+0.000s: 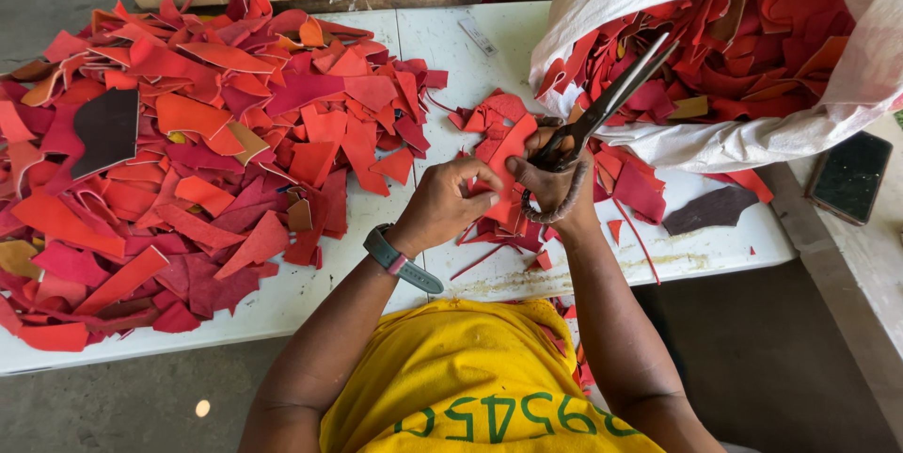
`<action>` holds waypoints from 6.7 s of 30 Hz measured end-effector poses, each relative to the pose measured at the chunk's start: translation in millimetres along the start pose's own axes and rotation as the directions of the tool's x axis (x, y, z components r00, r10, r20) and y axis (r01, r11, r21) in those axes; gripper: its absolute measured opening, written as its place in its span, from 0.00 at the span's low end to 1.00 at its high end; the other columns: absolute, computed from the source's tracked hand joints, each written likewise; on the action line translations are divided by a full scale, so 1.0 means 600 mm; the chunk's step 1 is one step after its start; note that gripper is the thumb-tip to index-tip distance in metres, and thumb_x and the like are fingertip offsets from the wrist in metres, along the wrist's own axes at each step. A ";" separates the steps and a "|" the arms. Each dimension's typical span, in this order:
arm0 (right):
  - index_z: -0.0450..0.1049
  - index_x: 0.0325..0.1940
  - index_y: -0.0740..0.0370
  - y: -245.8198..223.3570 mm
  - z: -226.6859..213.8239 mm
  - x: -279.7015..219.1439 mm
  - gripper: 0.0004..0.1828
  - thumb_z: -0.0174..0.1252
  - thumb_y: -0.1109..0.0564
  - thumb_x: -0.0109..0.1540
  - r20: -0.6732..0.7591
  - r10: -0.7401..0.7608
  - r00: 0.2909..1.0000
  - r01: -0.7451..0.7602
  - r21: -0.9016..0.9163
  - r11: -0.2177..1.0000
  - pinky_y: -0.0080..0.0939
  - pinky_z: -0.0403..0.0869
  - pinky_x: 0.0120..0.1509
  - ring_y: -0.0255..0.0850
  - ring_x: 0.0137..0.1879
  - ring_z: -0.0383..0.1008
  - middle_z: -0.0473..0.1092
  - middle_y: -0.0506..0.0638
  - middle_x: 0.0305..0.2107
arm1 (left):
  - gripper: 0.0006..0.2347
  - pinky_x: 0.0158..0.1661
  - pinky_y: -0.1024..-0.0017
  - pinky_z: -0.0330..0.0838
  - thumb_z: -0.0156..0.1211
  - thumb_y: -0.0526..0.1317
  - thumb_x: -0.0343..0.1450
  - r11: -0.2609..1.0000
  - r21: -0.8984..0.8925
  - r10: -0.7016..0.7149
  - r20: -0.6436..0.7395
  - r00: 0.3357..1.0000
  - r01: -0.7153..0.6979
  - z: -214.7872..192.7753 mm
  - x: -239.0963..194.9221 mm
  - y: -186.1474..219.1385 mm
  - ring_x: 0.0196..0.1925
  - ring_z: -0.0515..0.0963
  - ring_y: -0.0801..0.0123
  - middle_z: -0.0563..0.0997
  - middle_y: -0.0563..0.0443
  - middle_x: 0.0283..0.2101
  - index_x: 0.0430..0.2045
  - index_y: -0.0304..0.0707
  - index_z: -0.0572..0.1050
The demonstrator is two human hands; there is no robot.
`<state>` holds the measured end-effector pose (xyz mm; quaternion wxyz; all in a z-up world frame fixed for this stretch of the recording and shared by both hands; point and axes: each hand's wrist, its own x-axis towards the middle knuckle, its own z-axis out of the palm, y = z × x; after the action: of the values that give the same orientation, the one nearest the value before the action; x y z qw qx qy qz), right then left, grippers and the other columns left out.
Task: The person repeatedly picks up red fabric pieces from a pile on a white table and cuts them into smaller strips using shears. The cut pieces accumulate on the table and are occasionally placed into a white sack.
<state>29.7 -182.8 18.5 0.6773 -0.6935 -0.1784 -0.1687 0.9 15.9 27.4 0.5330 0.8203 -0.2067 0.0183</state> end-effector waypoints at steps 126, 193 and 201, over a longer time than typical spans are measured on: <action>0.71 0.37 0.65 0.067 0.081 -0.142 0.07 0.54 0.57 0.63 0.118 0.490 0.864 -0.500 0.071 0.863 0.37 0.59 0.14 0.36 0.14 0.62 0.65 0.49 0.16 | 0.28 0.67 0.68 0.67 0.62 0.27 0.69 0.975 0.012 0.220 -0.202 0.954 -0.222 0.011 -0.038 0.000 0.69 0.73 0.59 0.73 0.40 0.65 0.67 0.36 0.66; 0.73 0.37 0.66 0.036 -0.079 -0.186 0.09 0.55 0.56 0.65 0.168 0.482 0.860 -0.504 0.124 0.855 0.35 0.65 0.23 0.34 0.20 0.66 0.66 0.48 0.20 | 0.16 0.41 0.77 0.75 0.61 0.26 0.72 0.831 -0.557 -0.163 -0.238 0.957 0.003 -0.055 0.029 -0.056 0.43 0.79 0.74 0.81 0.46 0.45 0.53 0.29 0.68; 0.70 0.36 0.66 0.040 -0.043 -0.183 0.11 0.57 0.55 0.65 0.304 0.447 0.841 -0.500 0.124 0.857 0.35 0.67 0.26 0.34 0.23 0.67 0.67 0.50 0.22 | 0.27 0.40 0.78 0.76 0.60 0.24 0.71 0.905 -0.331 0.149 -0.343 0.927 -0.268 -0.074 0.012 0.003 0.50 0.75 0.76 0.68 0.44 0.62 0.64 0.40 0.59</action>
<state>-55.1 -211.1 -54.2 0.7335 -0.6613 -0.1050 0.1173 15.0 52.0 50.0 0.6991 0.6640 -0.2077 0.1650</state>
